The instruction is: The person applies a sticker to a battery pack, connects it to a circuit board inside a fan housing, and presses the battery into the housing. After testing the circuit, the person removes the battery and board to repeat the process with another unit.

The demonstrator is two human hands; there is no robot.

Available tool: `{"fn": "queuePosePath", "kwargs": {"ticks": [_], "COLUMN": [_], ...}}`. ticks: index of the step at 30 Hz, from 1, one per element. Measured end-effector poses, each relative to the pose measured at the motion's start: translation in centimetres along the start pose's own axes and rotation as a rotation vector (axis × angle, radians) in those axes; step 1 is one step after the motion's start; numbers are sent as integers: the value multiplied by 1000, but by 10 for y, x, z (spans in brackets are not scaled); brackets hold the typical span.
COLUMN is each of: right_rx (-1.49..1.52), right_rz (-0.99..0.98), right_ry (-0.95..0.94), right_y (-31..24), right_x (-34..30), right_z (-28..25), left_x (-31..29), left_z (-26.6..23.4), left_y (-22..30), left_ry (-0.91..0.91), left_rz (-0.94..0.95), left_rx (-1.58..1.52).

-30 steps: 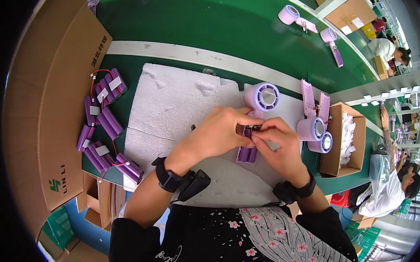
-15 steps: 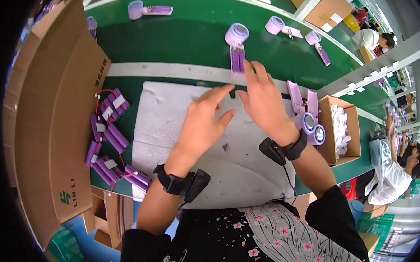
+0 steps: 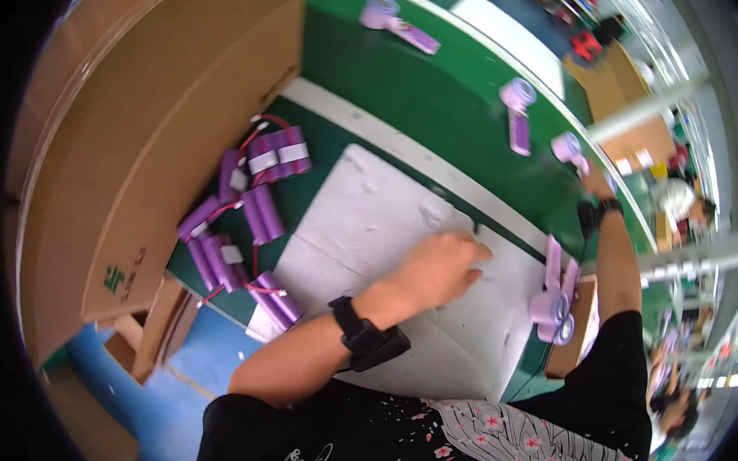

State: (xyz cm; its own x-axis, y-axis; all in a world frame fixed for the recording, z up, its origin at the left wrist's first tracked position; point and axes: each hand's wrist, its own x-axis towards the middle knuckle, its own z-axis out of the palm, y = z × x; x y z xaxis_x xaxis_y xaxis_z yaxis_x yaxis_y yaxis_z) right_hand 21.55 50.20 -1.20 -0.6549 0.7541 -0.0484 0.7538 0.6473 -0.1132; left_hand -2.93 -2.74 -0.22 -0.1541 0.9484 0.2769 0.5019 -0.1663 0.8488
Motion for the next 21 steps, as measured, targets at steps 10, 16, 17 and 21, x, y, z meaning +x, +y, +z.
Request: {"fn": "queuePosePath", "kwargs": {"ticks": [10, 16, 17, 21], "right_rx": [-419, -35, -61, 61], "right_rz": [192, -134, -207, -173], "right_ry": [-106, -321, -337, -582], "right_y": [-119, -265, -291, -368], "right_x": [-27, -138, -167, -244], "right_z": [-41, -77, -84, -87], "left_x": [3, 9, 11, 16], "left_z": [0, 0, 0, 1], "left_y": [10, 14, 18, 23], "left_ry": [-98, -35, -39, -48], "left_rz": [-44, -157, -204, -244], "left_rx": [35, -13, -53, -214]}}
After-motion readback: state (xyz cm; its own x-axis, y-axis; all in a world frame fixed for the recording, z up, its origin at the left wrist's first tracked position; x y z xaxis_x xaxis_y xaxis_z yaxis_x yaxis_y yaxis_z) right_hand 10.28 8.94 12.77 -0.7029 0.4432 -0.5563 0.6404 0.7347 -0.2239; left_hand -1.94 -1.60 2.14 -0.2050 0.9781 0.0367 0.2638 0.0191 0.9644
